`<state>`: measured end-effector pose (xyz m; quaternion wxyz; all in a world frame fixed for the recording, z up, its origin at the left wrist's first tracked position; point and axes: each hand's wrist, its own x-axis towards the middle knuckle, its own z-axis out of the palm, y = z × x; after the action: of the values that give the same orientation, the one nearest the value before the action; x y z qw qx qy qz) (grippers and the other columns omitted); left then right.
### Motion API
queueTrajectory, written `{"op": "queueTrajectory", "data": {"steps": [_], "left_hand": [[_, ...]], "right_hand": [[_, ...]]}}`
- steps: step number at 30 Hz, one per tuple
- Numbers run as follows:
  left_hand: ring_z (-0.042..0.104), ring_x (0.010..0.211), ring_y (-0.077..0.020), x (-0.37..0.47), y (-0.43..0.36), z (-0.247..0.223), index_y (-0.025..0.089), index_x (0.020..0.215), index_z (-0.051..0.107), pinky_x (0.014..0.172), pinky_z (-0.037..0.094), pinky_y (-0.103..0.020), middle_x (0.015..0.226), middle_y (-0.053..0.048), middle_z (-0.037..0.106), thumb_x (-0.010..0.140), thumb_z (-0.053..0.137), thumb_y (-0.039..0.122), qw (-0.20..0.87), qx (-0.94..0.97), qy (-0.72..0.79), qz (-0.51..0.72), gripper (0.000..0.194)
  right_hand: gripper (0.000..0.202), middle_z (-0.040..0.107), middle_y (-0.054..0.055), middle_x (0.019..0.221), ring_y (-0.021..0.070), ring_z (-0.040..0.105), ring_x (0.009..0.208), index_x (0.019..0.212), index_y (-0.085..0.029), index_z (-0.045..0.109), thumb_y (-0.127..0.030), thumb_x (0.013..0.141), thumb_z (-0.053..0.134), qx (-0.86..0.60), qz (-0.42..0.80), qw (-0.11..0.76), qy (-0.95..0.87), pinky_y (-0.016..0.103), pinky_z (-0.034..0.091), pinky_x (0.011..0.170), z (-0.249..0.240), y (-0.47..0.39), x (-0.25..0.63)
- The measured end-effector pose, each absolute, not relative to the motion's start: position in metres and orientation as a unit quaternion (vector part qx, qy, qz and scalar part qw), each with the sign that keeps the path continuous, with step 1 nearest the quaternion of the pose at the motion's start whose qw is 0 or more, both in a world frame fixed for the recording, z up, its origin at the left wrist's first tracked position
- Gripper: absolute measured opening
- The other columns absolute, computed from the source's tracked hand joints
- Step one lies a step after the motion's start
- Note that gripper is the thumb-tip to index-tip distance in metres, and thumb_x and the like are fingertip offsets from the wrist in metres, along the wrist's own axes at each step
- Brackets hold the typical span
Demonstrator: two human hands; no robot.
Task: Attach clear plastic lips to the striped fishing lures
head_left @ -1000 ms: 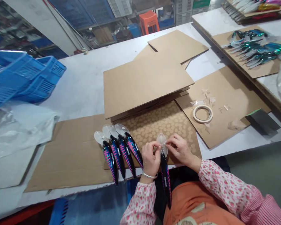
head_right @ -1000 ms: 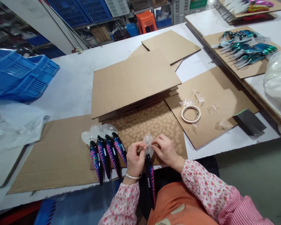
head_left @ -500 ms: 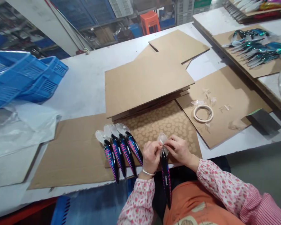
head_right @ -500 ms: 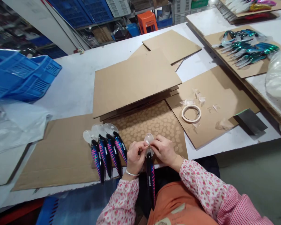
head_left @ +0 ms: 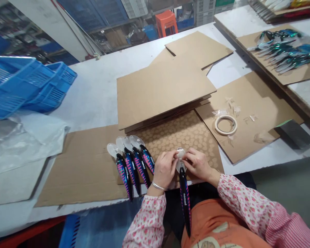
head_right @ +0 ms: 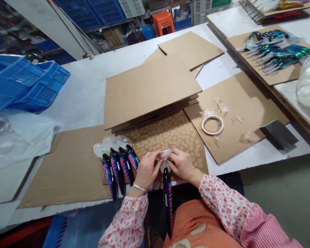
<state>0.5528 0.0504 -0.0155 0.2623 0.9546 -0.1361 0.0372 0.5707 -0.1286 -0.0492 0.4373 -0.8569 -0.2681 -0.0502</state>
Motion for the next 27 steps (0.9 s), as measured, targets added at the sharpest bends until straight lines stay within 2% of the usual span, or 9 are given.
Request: {"op": "queueTrajectory", "data": {"steps": [7,14,17,21,25,26,27], "left_hand": [[0.06,0.077,-0.0199,0.537,0.036,-0.015,0.02,0.09,0.057,0.072,0.048,-0.033,0.082,-0.003,0.064,0.088,0.053,0.02,0.311,0.949,-0.033,0.043,0.004],[0.06,0.065,-0.0124,0.536,0.042,-0.019,0.02,0.098,0.058,0.064,0.049,-0.025,0.085,0.0,0.069,0.086,0.059,0.023,0.45,0.892,0.042,0.005,0.013],[0.06,0.066,-0.0116,0.539,0.043,-0.023,0.021,0.105,0.058,0.068,0.049,-0.025,0.093,-0.001,0.071,0.086,0.06,0.022,0.457,0.888,0.055,0.012,0.019],[0.057,0.06,-0.0115,0.543,0.04,-0.024,0.021,0.101,0.057,0.064,0.047,-0.025,0.084,0.001,0.07,0.086,0.06,0.025,0.438,0.898,0.042,0.006,0.016],[0.06,0.067,-0.0146,0.547,0.032,-0.022,0.02,0.097,0.057,0.068,0.047,-0.028,0.085,-0.001,0.068,0.086,0.058,0.023,0.405,0.914,0.027,0.016,0.011],[0.062,0.072,-0.0164,0.547,0.029,-0.022,0.02,0.097,0.057,0.071,0.048,-0.03,0.086,-0.002,0.067,0.086,0.057,0.022,0.403,0.915,0.029,0.022,0.011],[0.064,0.078,-0.018,0.546,0.026,-0.021,0.02,0.097,0.057,0.075,0.049,-0.032,0.086,-0.003,0.067,0.086,0.057,0.021,0.402,0.915,0.031,0.028,0.011]], "right_hand": [[0.011,0.057,0.002,0.077,0.0157,0.057,0.071,0.078,-0.019,0.064,-0.023,0.089,0.062,-0.873,-0.039,0.436,-0.215,0.025,0.041,0.062,-0.05,-0.121,0.57],[0.011,0.057,0.001,0.078,0.0147,0.056,0.071,0.08,-0.02,0.065,-0.022,0.09,0.062,-0.877,-0.029,0.423,-0.226,0.024,0.04,0.061,-0.05,-0.122,0.571],[0.011,0.057,0.001,0.078,0.0144,0.056,0.07,0.08,-0.02,0.065,-0.023,0.09,0.062,-0.878,-0.026,0.42,-0.227,0.024,0.041,0.061,-0.052,-0.121,0.573],[0.013,0.058,0.002,0.08,0.0155,0.057,0.072,0.082,-0.02,0.064,-0.024,0.092,0.059,-0.88,-0.02,0.416,-0.229,0.024,0.043,0.062,-0.05,-0.123,0.576],[0.008,0.061,0.004,0.084,0.0178,0.06,0.074,0.094,-0.019,0.059,-0.025,0.094,0.055,-0.858,0.038,0.457,-0.23,0.028,0.047,0.065,-0.04,-0.136,0.553],[0.013,0.061,0.003,0.082,0.0178,0.06,0.071,0.101,-0.019,0.057,-0.027,0.092,0.059,-0.842,0.081,0.479,-0.235,0.028,0.047,0.062,-0.037,-0.139,0.541],[0.027,0.061,0.001,0.079,0.0174,0.06,0.066,0.11,-0.019,0.054,-0.029,0.088,0.064,-0.82,0.132,0.504,-0.239,0.027,0.047,0.059,-0.035,-0.142,0.528]]}}
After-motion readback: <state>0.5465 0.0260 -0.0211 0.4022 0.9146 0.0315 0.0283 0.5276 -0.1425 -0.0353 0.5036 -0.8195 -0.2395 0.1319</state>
